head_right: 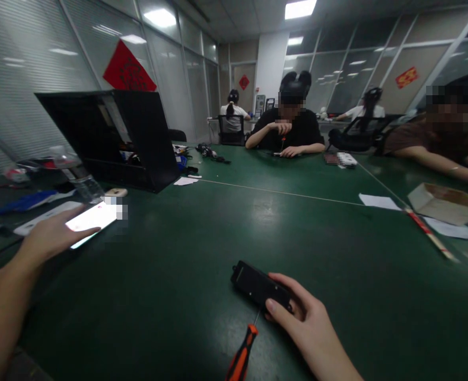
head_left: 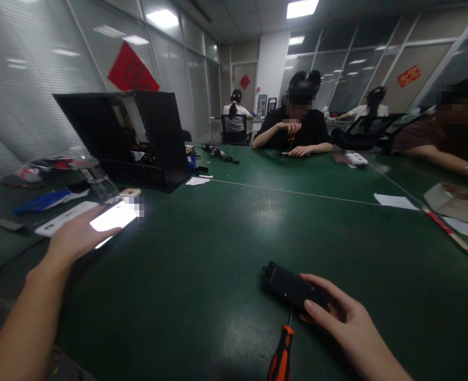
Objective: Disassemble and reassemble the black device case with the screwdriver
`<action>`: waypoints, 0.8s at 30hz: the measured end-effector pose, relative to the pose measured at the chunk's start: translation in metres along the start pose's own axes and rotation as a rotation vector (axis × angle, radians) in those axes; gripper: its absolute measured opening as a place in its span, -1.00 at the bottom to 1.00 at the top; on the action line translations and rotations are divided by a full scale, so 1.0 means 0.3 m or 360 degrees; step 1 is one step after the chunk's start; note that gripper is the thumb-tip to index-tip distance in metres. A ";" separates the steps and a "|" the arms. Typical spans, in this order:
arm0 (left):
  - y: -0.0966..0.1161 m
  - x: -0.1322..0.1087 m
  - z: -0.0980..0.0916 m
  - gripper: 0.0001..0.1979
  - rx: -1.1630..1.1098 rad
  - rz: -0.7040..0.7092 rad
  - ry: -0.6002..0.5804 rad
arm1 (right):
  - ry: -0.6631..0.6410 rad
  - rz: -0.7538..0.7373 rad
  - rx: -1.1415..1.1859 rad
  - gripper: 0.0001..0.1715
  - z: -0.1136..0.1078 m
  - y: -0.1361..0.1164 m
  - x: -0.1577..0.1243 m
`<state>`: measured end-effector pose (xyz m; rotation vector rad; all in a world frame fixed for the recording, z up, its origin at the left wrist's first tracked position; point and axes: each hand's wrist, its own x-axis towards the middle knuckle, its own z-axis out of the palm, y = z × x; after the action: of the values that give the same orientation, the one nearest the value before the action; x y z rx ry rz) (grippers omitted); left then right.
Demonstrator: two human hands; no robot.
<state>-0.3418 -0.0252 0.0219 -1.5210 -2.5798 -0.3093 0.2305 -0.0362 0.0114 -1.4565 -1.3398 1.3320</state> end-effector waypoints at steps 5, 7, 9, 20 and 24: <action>-0.016 -0.049 0.023 -0.17 -0.0357 -0.0089 0.0050 | -0.0053 0.0027 -0.0057 -0.27 -0.010 -0.012 0.003; -0.013 -0.061 0.025 -0.15 -0.0412 -0.0088 0.0075 | -0.0082 0.0047 -0.0049 -0.26 -0.013 -0.010 0.003; -0.016 -0.066 0.021 -0.13 -0.0472 -0.0076 0.0117 | -0.0102 0.0065 -0.0037 -0.25 -0.017 -0.003 0.005; -0.118 -0.097 0.059 -0.26 -0.0810 0.0128 0.0153 | -0.0081 0.0057 -0.0035 -0.28 -0.012 -0.006 0.002; -0.140 -0.111 0.071 -0.24 -0.0714 0.0057 0.0212 | -0.0014 0.0079 -0.0078 -0.28 -0.007 -0.018 -0.004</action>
<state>-0.3626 -0.0683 -0.0105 -1.6028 -2.4835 -1.0051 0.2315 -0.0361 0.0173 -1.5273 -1.3583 1.3468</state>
